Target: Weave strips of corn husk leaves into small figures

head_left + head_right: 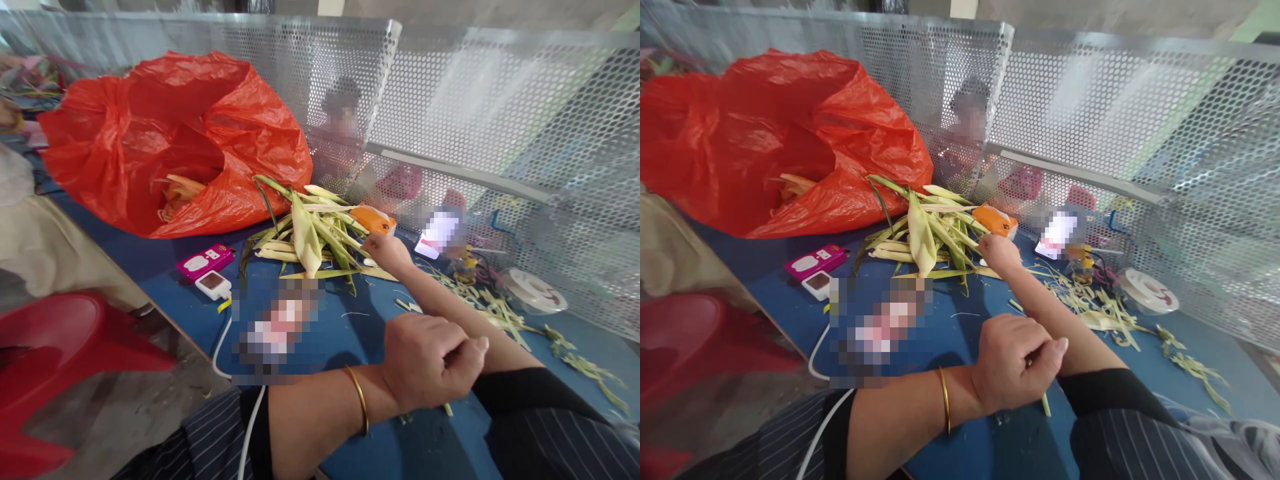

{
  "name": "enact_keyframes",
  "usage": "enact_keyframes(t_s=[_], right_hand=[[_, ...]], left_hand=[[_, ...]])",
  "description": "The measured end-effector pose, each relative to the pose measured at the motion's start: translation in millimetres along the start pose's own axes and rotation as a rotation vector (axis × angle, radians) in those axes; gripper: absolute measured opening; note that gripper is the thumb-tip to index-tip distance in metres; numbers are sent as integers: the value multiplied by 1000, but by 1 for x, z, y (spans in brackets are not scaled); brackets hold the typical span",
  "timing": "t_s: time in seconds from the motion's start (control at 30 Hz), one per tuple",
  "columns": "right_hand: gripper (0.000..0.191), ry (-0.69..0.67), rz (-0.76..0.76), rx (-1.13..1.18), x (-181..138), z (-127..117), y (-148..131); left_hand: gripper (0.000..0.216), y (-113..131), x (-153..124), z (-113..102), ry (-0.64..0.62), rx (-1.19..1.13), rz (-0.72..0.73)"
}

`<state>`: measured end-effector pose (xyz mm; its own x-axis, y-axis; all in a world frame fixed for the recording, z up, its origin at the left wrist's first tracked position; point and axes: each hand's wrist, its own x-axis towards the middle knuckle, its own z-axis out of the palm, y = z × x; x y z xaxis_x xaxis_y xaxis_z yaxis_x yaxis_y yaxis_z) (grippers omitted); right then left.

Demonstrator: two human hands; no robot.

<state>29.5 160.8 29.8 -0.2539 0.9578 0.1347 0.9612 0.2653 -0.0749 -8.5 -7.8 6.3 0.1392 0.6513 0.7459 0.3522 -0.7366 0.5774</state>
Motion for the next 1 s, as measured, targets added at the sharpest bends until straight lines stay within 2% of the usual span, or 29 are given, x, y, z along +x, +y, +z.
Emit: enact_keyframes(t_s=[0.13, 0.23, 0.43, 0.53, 0.63, 0.7, 0.8, 0.9, 0.97, 1.0], right_hand=[[19, -124, -55, -26, -8, 2, 33], [19, -166, -71, -67, -18, 12, 44], [24, -117, -126, -80, -29, 23, 50], [25, -77, -130, -12, -30, 22, 58], [23, -32, -107, 111, -29, 18, 71], [22, 3, -92, 215, -29, 13, 78], [25, 39, -93, 356, -34, 0, 83], [25, 67, -113, 525, -49, -15, 81], [25, 83, -116, 711, -65, -22, 76], [26, 86, -114, 781, -75, -24, 72]], left_hand=[[41, 0, -1, 2, -41, 16, 2], [42, 1, -2, 3, -33, 15, 10], [43, -2, -1, 4, 22, -25, -4], [42, -2, -2, 4, 32, -47, -10], [42, -1, -2, 4, -11, -68, -52], [41, -3, 0, 4, -27, -122, -149], [35, -12, 8, 5, 19, -309, -447], [30, -26, 20, 5, 179, -514, -783], [30, -34, 26, 4, 321, -645, -956], [32, -36, 28, 4, 344, -699, -1016]])
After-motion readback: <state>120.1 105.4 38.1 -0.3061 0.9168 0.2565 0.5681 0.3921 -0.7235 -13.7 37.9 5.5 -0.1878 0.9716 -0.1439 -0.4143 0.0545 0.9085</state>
